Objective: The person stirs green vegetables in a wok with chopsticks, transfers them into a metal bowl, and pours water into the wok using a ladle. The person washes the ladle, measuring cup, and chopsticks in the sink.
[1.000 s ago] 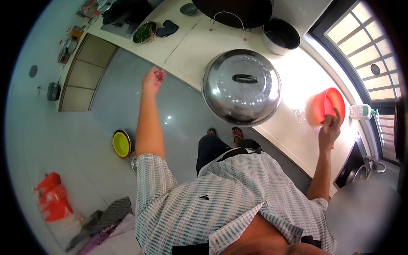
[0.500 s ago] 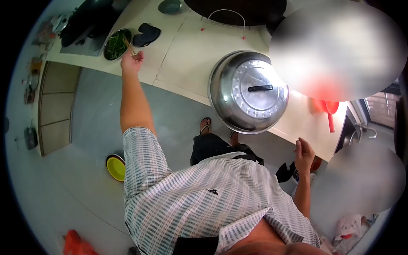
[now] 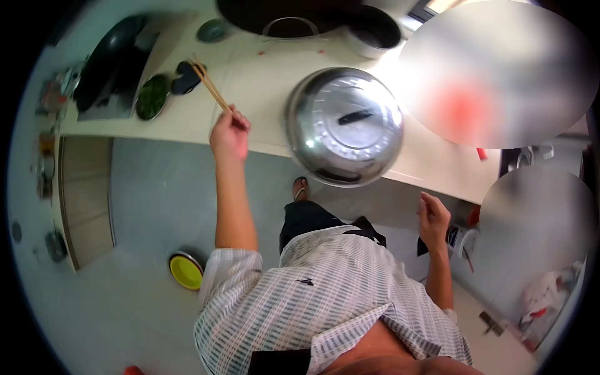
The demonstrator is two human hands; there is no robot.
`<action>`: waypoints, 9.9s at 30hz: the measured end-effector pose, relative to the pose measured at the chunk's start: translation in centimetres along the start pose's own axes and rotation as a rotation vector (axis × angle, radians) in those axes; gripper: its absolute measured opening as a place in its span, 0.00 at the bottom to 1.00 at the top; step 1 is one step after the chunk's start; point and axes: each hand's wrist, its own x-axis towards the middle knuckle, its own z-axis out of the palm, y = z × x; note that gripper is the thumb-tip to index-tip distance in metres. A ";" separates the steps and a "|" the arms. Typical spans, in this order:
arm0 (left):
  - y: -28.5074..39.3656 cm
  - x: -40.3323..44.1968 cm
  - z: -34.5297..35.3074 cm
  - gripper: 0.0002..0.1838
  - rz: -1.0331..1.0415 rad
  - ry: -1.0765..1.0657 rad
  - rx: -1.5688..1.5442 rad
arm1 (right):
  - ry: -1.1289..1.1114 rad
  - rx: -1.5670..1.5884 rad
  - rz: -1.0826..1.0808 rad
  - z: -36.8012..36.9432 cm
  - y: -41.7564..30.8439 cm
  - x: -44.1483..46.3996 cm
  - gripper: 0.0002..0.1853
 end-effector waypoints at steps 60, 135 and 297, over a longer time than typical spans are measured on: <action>-120.6 -19.5 43.6 0.18 -0.433 0.134 1.390 | 0.718 0.852 0.341 -66.3 64.9 4.2 0.14; -101.8 -31.8 67.7 0.13 0.140 -0.777 1.518 | 0.305 0.123 -0.607 -62.7 70.4 20.0 0.05; -105.9 -30.1 58.5 0.16 0.117 -0.896 2.033 | -0.274 0.515 0.298 -56.1 79.1 22.2 0.13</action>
